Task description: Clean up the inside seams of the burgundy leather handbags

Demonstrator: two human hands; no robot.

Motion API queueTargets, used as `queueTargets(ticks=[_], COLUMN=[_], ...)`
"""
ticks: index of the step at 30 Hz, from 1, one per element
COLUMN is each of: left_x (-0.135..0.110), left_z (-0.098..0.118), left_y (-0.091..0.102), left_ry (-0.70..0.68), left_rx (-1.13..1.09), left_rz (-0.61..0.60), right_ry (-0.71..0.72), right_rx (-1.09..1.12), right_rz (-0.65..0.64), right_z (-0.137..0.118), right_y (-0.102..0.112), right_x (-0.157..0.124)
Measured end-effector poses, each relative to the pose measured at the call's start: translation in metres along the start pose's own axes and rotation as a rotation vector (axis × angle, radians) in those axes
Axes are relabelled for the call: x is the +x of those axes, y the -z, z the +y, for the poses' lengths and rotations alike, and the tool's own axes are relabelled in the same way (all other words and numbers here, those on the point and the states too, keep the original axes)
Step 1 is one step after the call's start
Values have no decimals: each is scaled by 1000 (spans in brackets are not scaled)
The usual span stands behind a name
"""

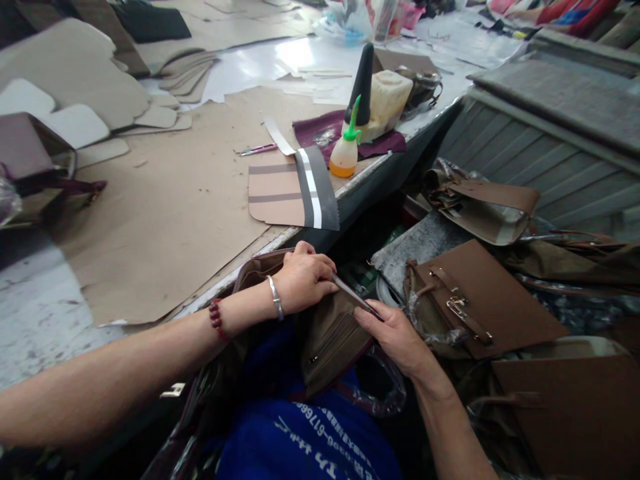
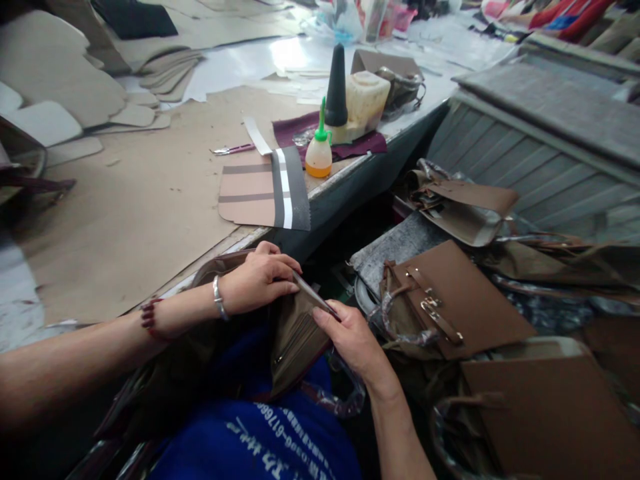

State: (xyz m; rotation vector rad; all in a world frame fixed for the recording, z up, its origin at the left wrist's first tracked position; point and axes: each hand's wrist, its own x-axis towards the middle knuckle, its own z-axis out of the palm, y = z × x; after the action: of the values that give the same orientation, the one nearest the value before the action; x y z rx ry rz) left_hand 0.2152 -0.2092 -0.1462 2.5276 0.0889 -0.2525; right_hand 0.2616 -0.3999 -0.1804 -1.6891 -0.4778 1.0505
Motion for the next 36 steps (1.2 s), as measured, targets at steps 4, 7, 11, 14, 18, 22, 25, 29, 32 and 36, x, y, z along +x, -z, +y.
queueTargets(ticks=[4,7,11,14,18,22,25,29,32,36], left_x=[0,-2,-6,-6,-3,0,1,3,5,6], left_z=[-4,-11,-17,-16,-14,-14,-13,-12,-11,-9], left_y=[0,3,7,7,6,6,6,3,1,-1], left_ry=[-20,-48,-87,-86,-70,-22,42,78,100,136], left_rx=[31,60,27,-11,-18,-13,-11,0,-14,-8], left_rz=[2,15,43,48,45,36,21,38,42,42], right_ry=[0,5,3,1,-2,-2,-4,26,95,177], right_rx=[-2,34,50,54,57,73,88,63,-43,-308], right_rz=[23,14,20,26,36,53,53,46,121,167], right_z=[2,6,9,10,11,14,16,16,12,0], right_y=[0,0,0,-1,-1,-1,-1,-1,-2,-3], right_x=[0,-2,-4,-4,-2,0,1,1,1,1])
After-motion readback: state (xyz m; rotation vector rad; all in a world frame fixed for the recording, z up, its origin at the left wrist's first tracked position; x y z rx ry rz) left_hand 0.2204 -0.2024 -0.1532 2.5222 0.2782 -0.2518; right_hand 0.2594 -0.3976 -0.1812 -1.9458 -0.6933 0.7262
